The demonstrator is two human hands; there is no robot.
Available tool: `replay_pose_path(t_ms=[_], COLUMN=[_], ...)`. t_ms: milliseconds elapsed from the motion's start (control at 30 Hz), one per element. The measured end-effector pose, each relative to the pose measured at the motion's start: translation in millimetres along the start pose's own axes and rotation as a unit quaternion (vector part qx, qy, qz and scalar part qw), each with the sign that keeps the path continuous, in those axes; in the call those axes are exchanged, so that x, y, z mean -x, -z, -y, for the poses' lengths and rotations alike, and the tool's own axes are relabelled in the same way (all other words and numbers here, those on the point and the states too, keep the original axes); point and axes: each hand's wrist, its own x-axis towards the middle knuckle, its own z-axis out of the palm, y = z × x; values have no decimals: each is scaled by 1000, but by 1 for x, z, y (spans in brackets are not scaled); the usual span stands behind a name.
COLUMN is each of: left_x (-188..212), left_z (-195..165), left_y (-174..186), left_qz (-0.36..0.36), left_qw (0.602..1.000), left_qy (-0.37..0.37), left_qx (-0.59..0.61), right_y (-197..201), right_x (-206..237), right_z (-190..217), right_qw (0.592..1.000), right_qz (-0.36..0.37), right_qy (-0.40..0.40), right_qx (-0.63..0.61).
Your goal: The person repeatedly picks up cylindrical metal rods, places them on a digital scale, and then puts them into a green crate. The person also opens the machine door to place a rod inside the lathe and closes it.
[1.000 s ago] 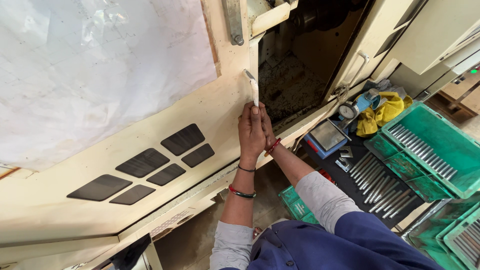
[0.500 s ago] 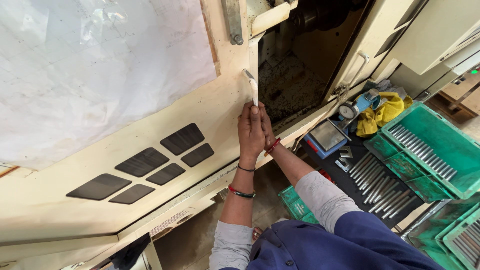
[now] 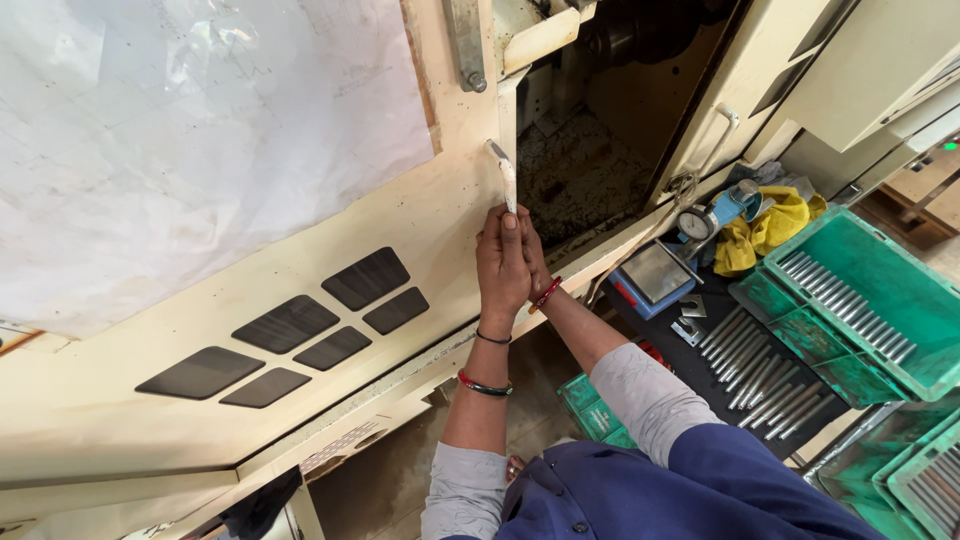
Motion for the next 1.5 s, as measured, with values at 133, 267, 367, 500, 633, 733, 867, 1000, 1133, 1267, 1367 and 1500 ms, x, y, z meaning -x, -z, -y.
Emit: replay_pose_path(t_ms=[133, 267, 367, 500, 633, 733, 867, 1000, 1133, 1267, 1367, 1500], left_x=[-1, -2, -2, 0, -1, 0, -1, -1, -2, -1, -1, -1], left_z=[0, 0, -1, -4, -8, -8, -5, -3, -3, -3, -2, 0], left_y=[0, 1, 1, -1, -1, -1, -1, 0, 0, -1, -1, -1], left_qz=[0, 2, 5, 4, 7, 7, 6, 7, 6, 7, 6, 6], left_qw=[1000, 1000, 1000, 1000, 1000, 1000, 1000, 1000, 1000, 1000, 1000, 1000], left_qy=[-5, -16, -23, 6, 5, 1, 2, -6, -6, -11, -4, -14], left_qx=[1, -13, -12, 11, 19, 15, 12, 7, 2, 3, 5, -1], right_y=[3, 5, 6, 6, 4, 1, -2, -2, -1, 0, 0, -2], right_x=[-2, -2, 0, 0, -1, -1, -1, -1, -1, 0, 0, 1], right_z=[-6, -9, -9, -8, -7, -4, 1, 2, 1, 2, 3, 6], right_qw=[1000, 1000, 998, 998, 999, 999, 999, 997, 997, 999, 998, 999], right_qz=[-16, -8, 1, -6, -11, -14, -9, -9, -3, 3, -3, 1], right_qy=[-15, -17, -4, -11, -24, -17, -7, -5, -1, 6, 3, -4], right_qx=[-2, 17, 58, 59, 25, 37, 31, 72, 81, 54, 65, 41])
